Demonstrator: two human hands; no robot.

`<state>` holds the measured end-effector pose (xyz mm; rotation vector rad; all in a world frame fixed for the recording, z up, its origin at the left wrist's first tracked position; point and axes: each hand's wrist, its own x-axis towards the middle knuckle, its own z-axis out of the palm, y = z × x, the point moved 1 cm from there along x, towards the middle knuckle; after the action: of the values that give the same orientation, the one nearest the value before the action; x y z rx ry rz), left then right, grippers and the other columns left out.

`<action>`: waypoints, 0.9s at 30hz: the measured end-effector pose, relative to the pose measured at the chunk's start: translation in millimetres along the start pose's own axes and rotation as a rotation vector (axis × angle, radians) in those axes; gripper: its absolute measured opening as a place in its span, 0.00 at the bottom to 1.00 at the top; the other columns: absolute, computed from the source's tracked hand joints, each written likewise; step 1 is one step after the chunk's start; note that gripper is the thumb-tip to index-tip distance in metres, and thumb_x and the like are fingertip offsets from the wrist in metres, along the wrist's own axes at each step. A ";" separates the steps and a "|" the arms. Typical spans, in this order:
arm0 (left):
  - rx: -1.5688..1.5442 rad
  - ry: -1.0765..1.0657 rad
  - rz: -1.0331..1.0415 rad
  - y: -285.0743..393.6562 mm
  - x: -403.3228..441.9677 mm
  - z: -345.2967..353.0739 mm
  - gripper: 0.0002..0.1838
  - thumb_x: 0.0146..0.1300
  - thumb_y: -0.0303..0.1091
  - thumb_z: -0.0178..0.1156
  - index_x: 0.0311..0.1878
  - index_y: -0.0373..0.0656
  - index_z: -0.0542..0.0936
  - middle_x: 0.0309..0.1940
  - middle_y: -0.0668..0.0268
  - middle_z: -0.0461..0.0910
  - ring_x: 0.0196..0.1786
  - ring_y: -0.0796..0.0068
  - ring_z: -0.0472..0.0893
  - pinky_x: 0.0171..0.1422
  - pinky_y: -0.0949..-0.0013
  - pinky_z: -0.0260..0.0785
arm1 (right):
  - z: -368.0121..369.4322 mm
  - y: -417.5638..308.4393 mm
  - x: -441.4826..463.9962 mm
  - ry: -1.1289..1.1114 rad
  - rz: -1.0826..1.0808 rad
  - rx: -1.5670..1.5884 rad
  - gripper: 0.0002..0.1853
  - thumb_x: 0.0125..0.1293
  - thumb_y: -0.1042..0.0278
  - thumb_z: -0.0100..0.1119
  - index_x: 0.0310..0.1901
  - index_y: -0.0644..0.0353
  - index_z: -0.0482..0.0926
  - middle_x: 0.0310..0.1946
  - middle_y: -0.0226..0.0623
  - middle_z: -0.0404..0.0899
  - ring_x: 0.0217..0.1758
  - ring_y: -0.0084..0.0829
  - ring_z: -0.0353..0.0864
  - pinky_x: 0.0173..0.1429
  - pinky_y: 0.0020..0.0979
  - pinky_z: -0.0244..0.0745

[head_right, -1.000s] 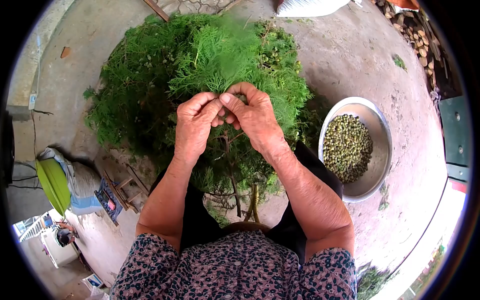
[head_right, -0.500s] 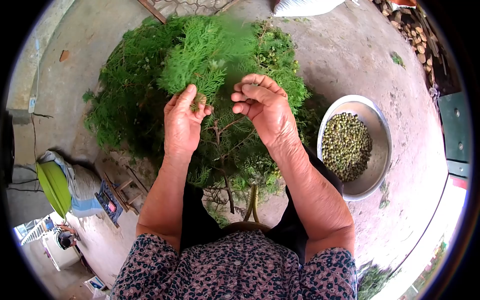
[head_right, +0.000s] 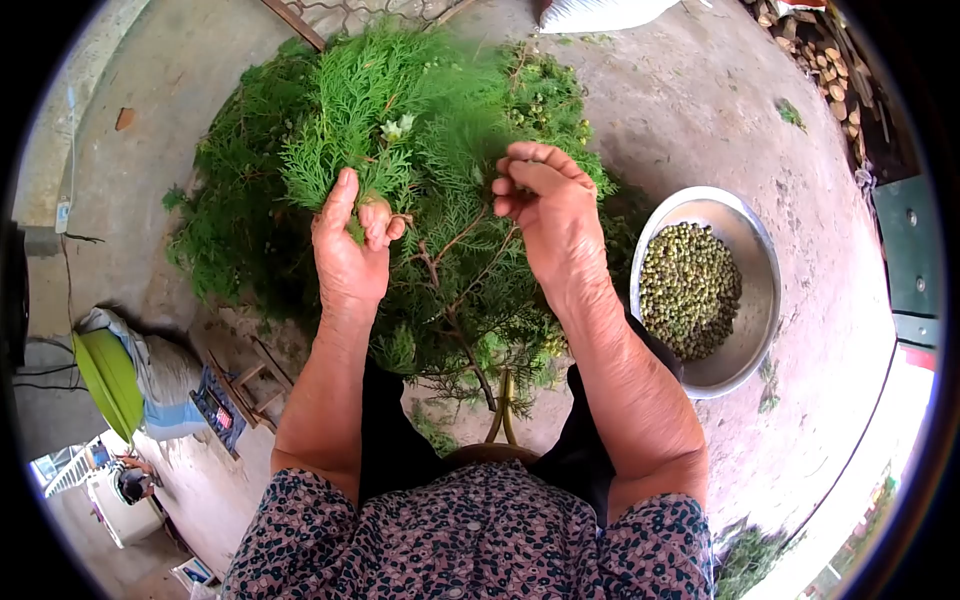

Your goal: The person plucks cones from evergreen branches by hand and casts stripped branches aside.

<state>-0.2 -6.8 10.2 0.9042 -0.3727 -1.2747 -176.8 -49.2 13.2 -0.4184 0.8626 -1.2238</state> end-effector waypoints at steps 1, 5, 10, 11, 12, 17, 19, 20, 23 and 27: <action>-0.002 0.024 0.002 1.5 -0.5 2.1 0.15 0.55 0.40 0.62 0.19 0.47 0.71 0.12 0.73 0.65 0.17 0.81 0.63 0.24 0.70 0.57 | -4.9 0.6 0.2 0.001 -0.001 -0.001 0.06 0.60 0.69 0.56 0.30 0.62 0.74 0.21 0.31 0.73 0.20 0.22 0.71 0.22 0.23 0.67; 0.147 0.160 0.027 3.5 -1.7 10.7 0.17 0.62 0.45 0.53 0.26 0.43 0.68 0.09 0.72 0.58 0.15 0.81 0.56 0.31 0.70 0.56 | -12.5 3.9 -3.3 0.059 0.030 -0.106 0.07 0.59 0.67 0.57 0.29 0.60 0.73 0.21 0.30 0.70 0.20 0.22 0.68 0.22 0.25 0.64; 0.162 0.098 0.045 4.8 -2.0 11.5 0.14 0.61 0.40 0.56 0.27 0.40 0.70 0.13 0.72 0.62 0.14 0.81 0.57 0.26 0.71 0.56 | -3.9 14.8 -11.6 0.024 0.194 -0.317 0.06 0.57 0.68 0.59 0.32 0.61 0.76 0.19 0.27 0.70 0.17 0.18 0.67 0.17 0.21 0.61; 0.186 0.081 0.045 4.6 -2.2 12.4 0.13 0.61 0.39 0.56 0.27 0.40 0.71 0.14 0.72 0.63 0.14 0.81 0.57 0.24 0.71 0.55 | -1.5 16.2 -12.9 -0.026 0.217 -0.351 0.07 0.57 0.68 0.59 0.33 0.61 0.76 0.19 0.27 0.70 0.17 0.18 0.67 0.17 0.21 0.61; 0.186 0.080 0.045 3.9 -2.1 12.1 0.13 0.61 0.39 0.56 0.27 0.40 0.71 0.14 0.72 0.63 0.14 0.81 0.57 0.24 0.71 0.55 | -0.1 18.2 -13.7 -0.008 0.182 -0.358 0.09 0.57 0.69 0.59 0.37 0.63 0.76 0.18 0.27 0.69 0.17 0.18 0.66 0.17 0.21 0.59; 0.131 0.047 0.036 1.3 -2.7 9.5 0.10 0.59 0.35 0.58 0.25 0.43 0.72 0.16 0.73 0.65 0.14 0.82 0.57 0.22 0.72 0.54 | 0.4 22.4 -9.3 0.071 0.127 -0.424 0.09 0.57 0.69 0.57 0.38 0.63 0.76 0.18 0.26 0.69 0.16 0.17 0.65 0.17 0.21 0.58; 0.132 0.039 0.039 2.3 -1.7 8.7 0.09 0.59 0.35 0.58 0.25 0.43 0.73 0.17 0.73 0.65 0.14 0.82 0.57 0.22 0.72 0.55 | 1.4 21.1 -8.7 0.066 0.145 -0.457 0.08 0.58 0.68 0.56 0.37 0.62 0.76 0.19 0.25 0.69 0.16 0.17 0.64 0.18 0.20 0.58; 0.133 0.032 0.043 2.7 -1.6 8.3 0.09 0.59 0.35 0.58 0.25 0.44 0.73 0.17 0.74 0.66 0.14 0.82 0.58 0.22 0.72 0.55 | 1.8 20.3 -8.8 0.042 0.195 -0.488 0.08 0.58 0.67 0.57 0.37 0.61 0.76 0.18 0.25 0.69 0.16 0.17 0.64 0.18 0.20 0.59; 0.195 0.091 0.040 3.7 -3.1 13.3 0.09 0.59 0.34 0.59 0.25 0.43 0.73 0.17 0.74 0.66 0.15 0.82 0.58 0.23 0.72 0.56 | 1.1 20.1 -9.2 -0.002 0.227 -0.475 0.09 0.58 0.66 0.58 0.37 0.60 0.76 0.18 0.24 0.69 0.17 0.17 0.65 0.19 0.20 0.59; 0.276 0.039 0.043 -1.6 3.1 1.0 0.08 0.58 0.33 0.60 0.26 0.42 0.74 0.17 0.74 0.68 0.15 0.83 0.60 0.24 0.73 0.59 | 0.5 26.3 -8.3 -0.010 0.113 -0.346 0.07 0.57 0.68 0.59 0.35 0.61 0.77 0.18 0.24 0.71 0.16 0.16 0.65 0.19 0.19 0.60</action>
<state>-1.1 -10.2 8.8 1.1457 -0.5434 -1.1814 -160.4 -33.2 -2.0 -0.6438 1.0789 -0.9682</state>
